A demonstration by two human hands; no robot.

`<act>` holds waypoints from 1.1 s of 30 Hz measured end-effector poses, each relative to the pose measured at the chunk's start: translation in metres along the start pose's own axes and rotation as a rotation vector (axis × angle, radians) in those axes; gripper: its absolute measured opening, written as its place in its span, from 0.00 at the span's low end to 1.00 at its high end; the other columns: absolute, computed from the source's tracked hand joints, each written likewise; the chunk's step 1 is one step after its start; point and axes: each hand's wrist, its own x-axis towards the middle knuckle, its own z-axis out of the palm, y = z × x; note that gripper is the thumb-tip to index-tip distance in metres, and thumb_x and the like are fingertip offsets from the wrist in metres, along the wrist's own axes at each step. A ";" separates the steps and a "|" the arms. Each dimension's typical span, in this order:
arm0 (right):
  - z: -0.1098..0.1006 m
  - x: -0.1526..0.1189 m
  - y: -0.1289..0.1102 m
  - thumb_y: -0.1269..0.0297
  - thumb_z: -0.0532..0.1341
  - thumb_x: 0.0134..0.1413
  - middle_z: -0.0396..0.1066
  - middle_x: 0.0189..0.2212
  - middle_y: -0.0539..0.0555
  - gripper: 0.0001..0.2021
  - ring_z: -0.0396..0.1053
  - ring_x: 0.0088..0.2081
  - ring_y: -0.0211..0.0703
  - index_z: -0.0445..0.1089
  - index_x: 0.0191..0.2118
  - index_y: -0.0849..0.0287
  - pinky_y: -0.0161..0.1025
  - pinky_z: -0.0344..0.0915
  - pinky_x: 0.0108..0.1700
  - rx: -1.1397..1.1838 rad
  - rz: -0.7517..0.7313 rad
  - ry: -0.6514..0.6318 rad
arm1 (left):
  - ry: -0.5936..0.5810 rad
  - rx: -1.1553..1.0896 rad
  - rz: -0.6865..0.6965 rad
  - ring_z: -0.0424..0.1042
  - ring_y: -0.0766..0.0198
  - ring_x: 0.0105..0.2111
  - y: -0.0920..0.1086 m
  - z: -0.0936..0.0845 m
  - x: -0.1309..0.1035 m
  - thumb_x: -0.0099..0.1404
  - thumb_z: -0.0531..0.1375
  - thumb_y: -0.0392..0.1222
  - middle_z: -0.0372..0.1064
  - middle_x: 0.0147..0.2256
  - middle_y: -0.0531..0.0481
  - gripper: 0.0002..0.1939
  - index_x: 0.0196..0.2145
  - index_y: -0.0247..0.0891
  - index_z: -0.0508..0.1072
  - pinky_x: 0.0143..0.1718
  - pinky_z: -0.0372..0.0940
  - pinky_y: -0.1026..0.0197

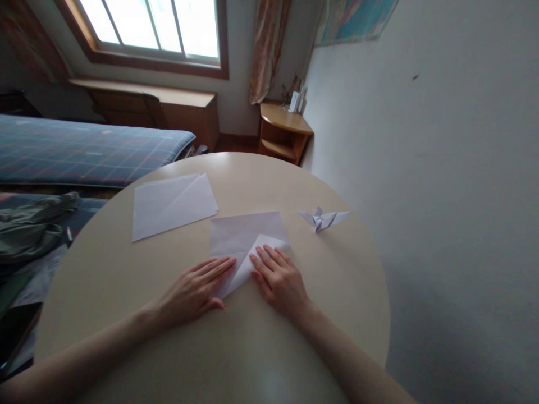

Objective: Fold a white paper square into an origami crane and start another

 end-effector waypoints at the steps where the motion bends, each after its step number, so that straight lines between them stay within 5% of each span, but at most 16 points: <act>1: 0.001 0.000 0.000 0.65 0.50 0.61 0.65 0.54 0.57 0.17 0.60 0.56 0.48 0.66 0.52 0.60 0.49 0.57 0.56 -0.007 -0.001 0.016 | 0.007 0.007 0.001 0.60 0.51 0.55 0.000 0.000 0.000 0.65 0.39 0.62 0.59 0.56 0.34 0.37 0.57 0.26 0.57 0.56 0.57 0.51; 4: 0.001 0.002 0.000 0.65 0.50 0.61 0.65 0.53 0.56 0.16 0.60 0.56 0.48 0.68 0.51 0.59 0.49 0.58 0.56 0.000 0.011 0.051 | 0.027 0.012 0.024 0.64 0.50 0.51 0.003 -0.003 0.001 0.66 0.40 0.60 0.63 0.53 0.36 0.34 0.54 0.26 0.62 0.52 0.61 0.50; 10: 0.000 0.006 0.003 0.63 0.52 0.60 0.67 0.52 0.54 0.14 0.58 0.56 0.50 0.71 0.47 0.56 0.52 0.59 0.55 0.114 0.031 0.045 | 0.077 -0.024 0.040 0.67 0.57 0.46 0.002 -0.004 0.002 0.70 0.45 0.39 0.66 0.51 0.41 0.17 0.50 0.29 0.65 0.48 0.67 0.55; 15: 0.001 0.005 0.003 0.62 0.54 0.59 0.67 0.52 0.55 0.14 0.59 0.56 0.50 0.72 0.46 0.56 0.52 0.59 0.55 0.150 0.058 0.038 | 0.108 0.034 -0.029 0.57 0.51 0.57 -0.002 0.002 0.000 0.68 0.50 0.43 0.60 0.55 0.39 0.21 0.53 0.28 0.63 0.52 0.63 0.51; 19: 0.002 0.006 0.001 0.62 0.55 0.58 0.66 0.52 0.56 0.13 0.58 0.57 0.51 0.72 0.46 0.56 0.54 0.57 0.56 0.141 0.082 0.020 | 0.088 0.068 -0.058 0.61 0.51 0.54 -0.001 0.003 0.000 0.67 0.51 0.47 0.59 0.56 0.38 0.24 0.55 0.28 0.61 0.50 0.65 0.50; 24: 0.004 0.008 0.000 0.62 0.55 0.57 0.64 0.54 0.55 0.15 0.55 0.59 0.52 0.70 0.49 0.56 0.56 0.55 0.57 0.136 0.114 -0.015 | 0.159 0.038 -0.035 0.67 0.54 0.47 -0.004 0.003 0.007 0.68 0.50 0.40 0.66 0.51 0.42 0.16 0.50 0.30 0.66 0.45 0.68 0.53; 29: 0.005 0.010 0.001 0.62 0.53 0.58 0.62 0.55 0.57 0.19 0.52 0.60 0.52 0.65 0.54 0.62 0.56 0.53 0.58 0.153 0.129 -0.063 | 0.222 -0.077 -0.017 0.69 0.62 0.35 -0.026 0.005 0.031 0.68 0.50 0.36 0.72 0.39 0.46 0.10 0.38 0.34 0.71 0.38 0.69 0.60; 33: 0.006 0.010 0.001 0.63 0.52 0.58 0.61 0.56 0.58 0.20 0.52 0.61 0.52 0.65 0.54 0.62 0.55 0.53 0.59 0.146 0.131 -0.065 | 0.161 -0.153 -0.081 0.67 0.60 0.45 -0.044 0.011 0.056 0.65 0.54 0.35 0.67 0.44 0.43 0.04 0.36 0.33 0.68 0.48 0.65 0.57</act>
